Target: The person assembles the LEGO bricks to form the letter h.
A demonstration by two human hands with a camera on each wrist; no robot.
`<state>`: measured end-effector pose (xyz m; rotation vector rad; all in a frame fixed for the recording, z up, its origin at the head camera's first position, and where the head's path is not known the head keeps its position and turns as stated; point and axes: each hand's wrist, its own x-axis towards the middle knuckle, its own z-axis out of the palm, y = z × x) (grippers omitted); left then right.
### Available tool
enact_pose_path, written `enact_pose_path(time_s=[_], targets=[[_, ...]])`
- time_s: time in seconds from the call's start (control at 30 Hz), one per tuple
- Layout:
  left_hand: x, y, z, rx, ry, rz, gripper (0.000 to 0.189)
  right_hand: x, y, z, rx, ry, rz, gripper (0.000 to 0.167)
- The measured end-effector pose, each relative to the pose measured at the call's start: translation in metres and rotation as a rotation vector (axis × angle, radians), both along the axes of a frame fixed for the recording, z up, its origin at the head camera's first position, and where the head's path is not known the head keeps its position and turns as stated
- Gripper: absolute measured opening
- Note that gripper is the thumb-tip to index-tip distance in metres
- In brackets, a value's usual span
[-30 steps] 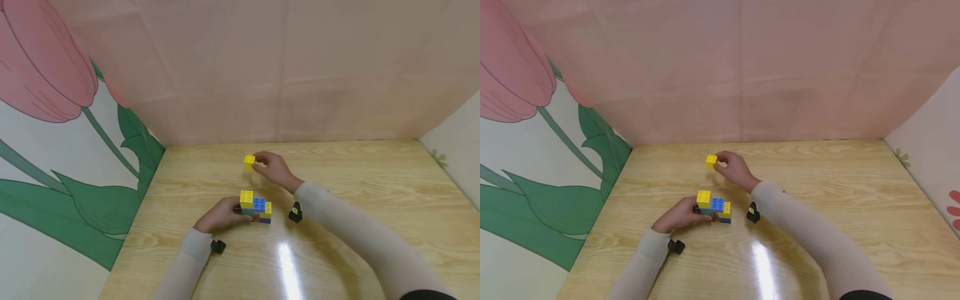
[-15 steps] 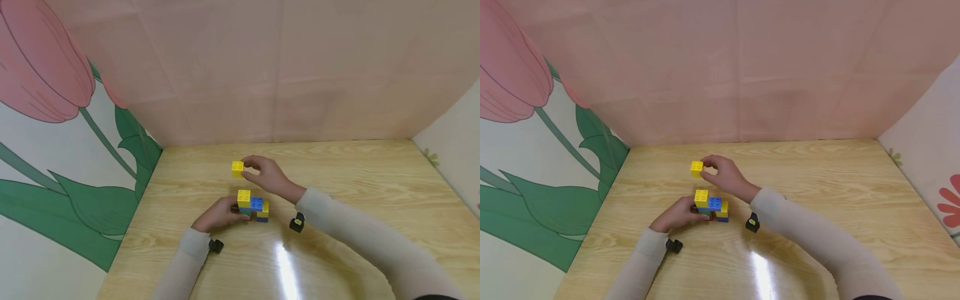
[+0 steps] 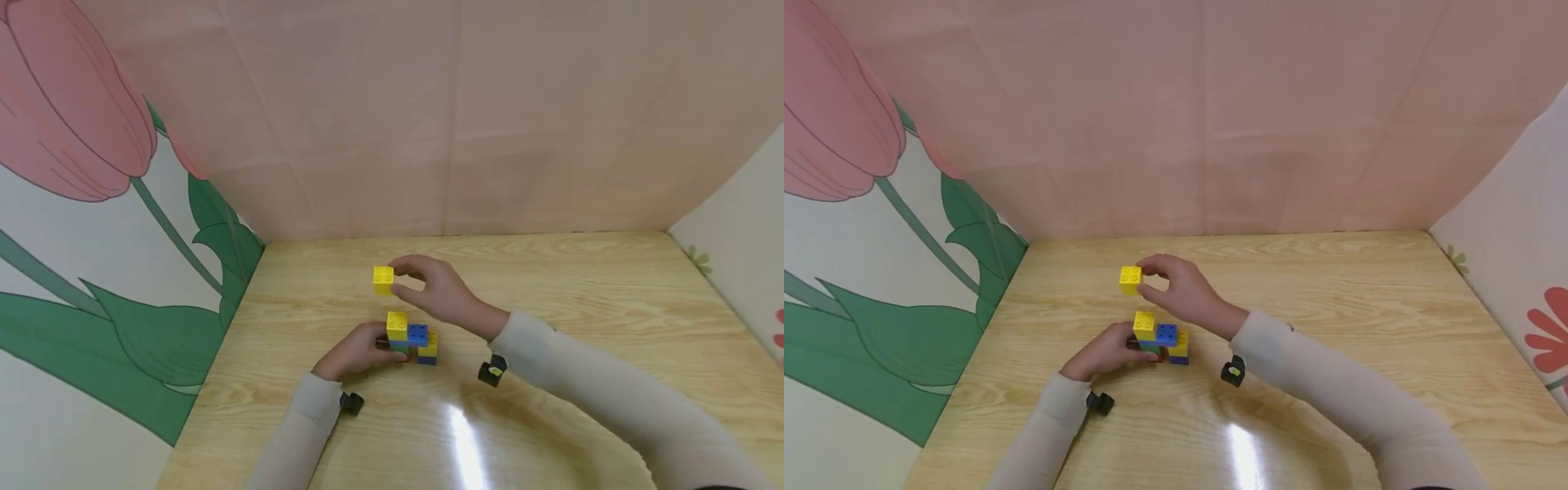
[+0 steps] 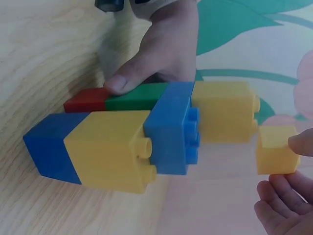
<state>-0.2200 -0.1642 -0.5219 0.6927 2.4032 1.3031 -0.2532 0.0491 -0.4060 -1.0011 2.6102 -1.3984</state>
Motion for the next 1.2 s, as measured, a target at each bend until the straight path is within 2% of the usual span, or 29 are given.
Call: enact_pose_path(time_s=[0.63, 1.2], targets=[[0.001, 0.001, 0.0, -0.008, -0.029, -0.003, 0.033, 0.026, 0.01, 0.012, 0.03, 0.097, 0.042, 0.035], [0.001, 0.0, 0.003, -0.036, -0.036, 0.018, 0.037, 0.035, 0.021, 0.002, 0.036, 0.103, 0.05, 0.035]])
